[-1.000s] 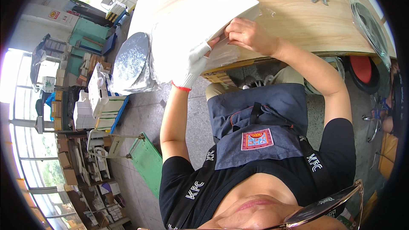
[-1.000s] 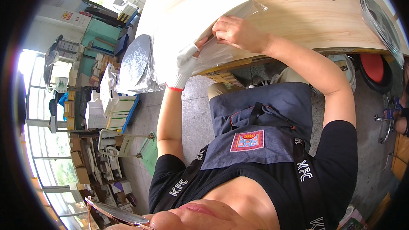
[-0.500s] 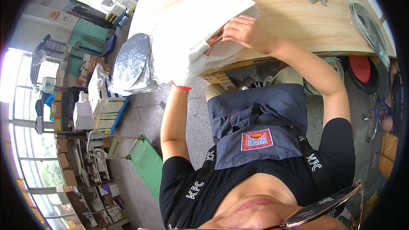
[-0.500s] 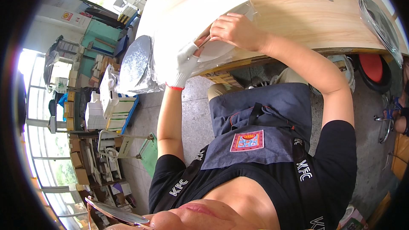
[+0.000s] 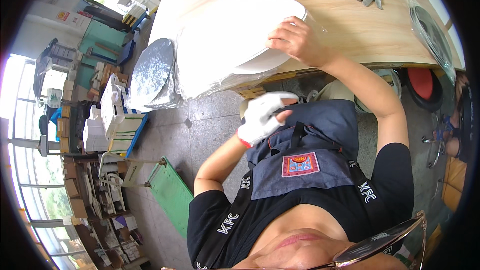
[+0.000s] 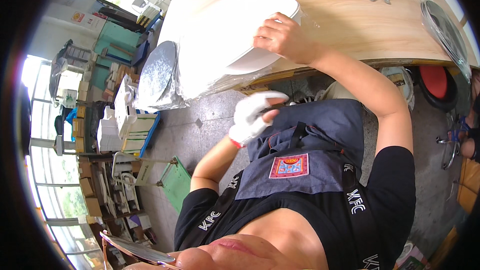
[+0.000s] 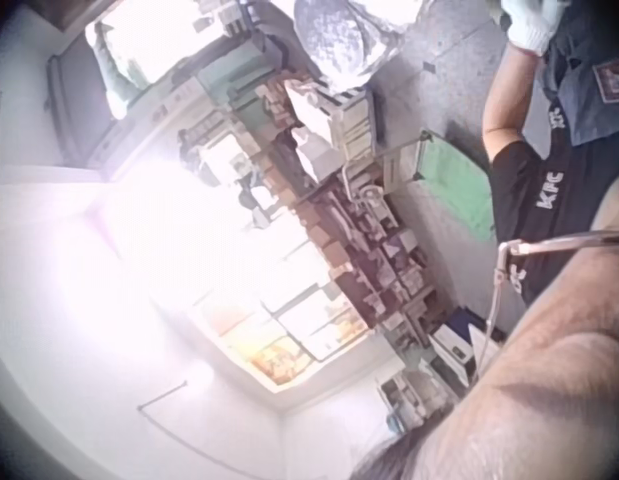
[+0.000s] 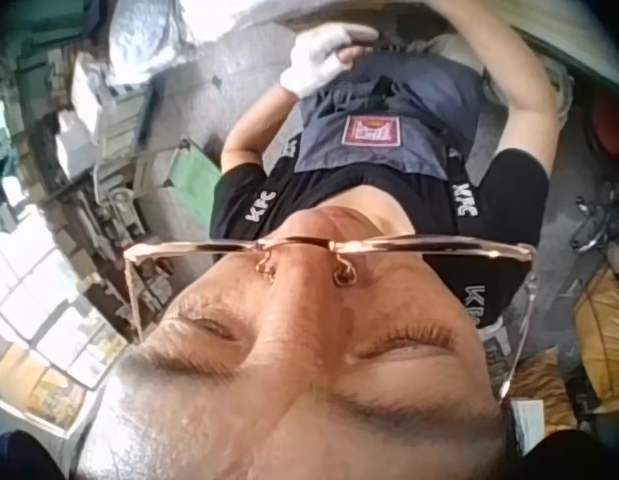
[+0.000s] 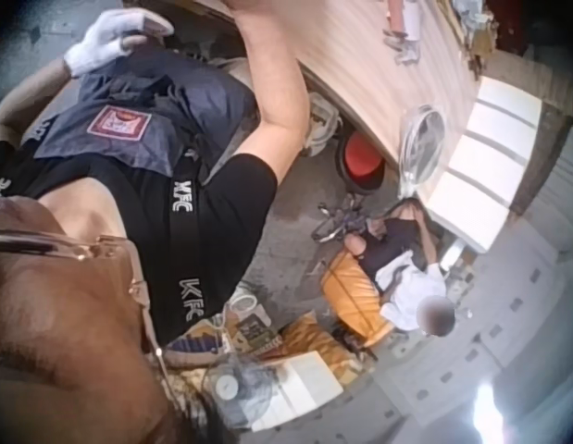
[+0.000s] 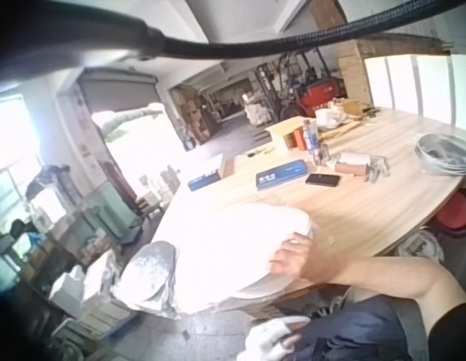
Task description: The person removes protective plastic film from circular disks one by one and stacks them on a wooden table.
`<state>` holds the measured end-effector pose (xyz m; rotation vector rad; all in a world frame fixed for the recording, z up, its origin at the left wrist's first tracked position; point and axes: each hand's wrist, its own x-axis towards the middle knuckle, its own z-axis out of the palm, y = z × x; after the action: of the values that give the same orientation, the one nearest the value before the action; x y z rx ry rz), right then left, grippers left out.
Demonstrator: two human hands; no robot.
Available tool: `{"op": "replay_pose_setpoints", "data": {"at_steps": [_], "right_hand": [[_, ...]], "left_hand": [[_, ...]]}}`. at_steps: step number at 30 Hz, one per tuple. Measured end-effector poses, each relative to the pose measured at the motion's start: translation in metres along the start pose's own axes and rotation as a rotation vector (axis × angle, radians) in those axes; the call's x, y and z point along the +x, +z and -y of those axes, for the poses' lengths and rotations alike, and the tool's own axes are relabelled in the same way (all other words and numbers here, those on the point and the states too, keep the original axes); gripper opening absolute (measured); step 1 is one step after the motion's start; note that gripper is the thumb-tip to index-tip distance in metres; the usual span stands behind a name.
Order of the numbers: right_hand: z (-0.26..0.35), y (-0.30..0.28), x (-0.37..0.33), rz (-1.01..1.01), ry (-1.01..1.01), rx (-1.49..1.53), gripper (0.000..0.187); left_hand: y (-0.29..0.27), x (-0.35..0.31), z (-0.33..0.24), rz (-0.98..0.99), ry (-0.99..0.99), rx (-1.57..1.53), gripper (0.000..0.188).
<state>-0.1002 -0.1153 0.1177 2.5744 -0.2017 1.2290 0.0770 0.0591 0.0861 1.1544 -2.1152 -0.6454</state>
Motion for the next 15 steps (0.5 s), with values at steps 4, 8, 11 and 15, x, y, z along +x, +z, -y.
{"op": "replay_pose_setpoints", "data": {"at_steps": [4, 8, 11, 15], "right_hand": [[0.003, 0.0, -0.002, 0.031, 0.015, 0.076, 0.016], [0.014, -0.007, -0.01, 0.044, -0.029, 0.084, 0.014], [0.039, -0.017, -0.029, 0.027, -0.03, 0.119, 0.012], [0.091, -0.049, -0.056, -0.027, 0.009, 0.138, 0.009]], "left_hand": [[0.058, 0.012, 0.048, -0.257, -0.5, -1.229, 0.078], [0.06, 0.046, 0.053, -0.536, -0.545, -1.552, 0.057], [0.064, 0.051, 0.062, -0.576, -0.516, -1.377, 0.047], [0.071, 0.053, 0.065, -0.534, -0.443, -1.296, 0.046]]}}
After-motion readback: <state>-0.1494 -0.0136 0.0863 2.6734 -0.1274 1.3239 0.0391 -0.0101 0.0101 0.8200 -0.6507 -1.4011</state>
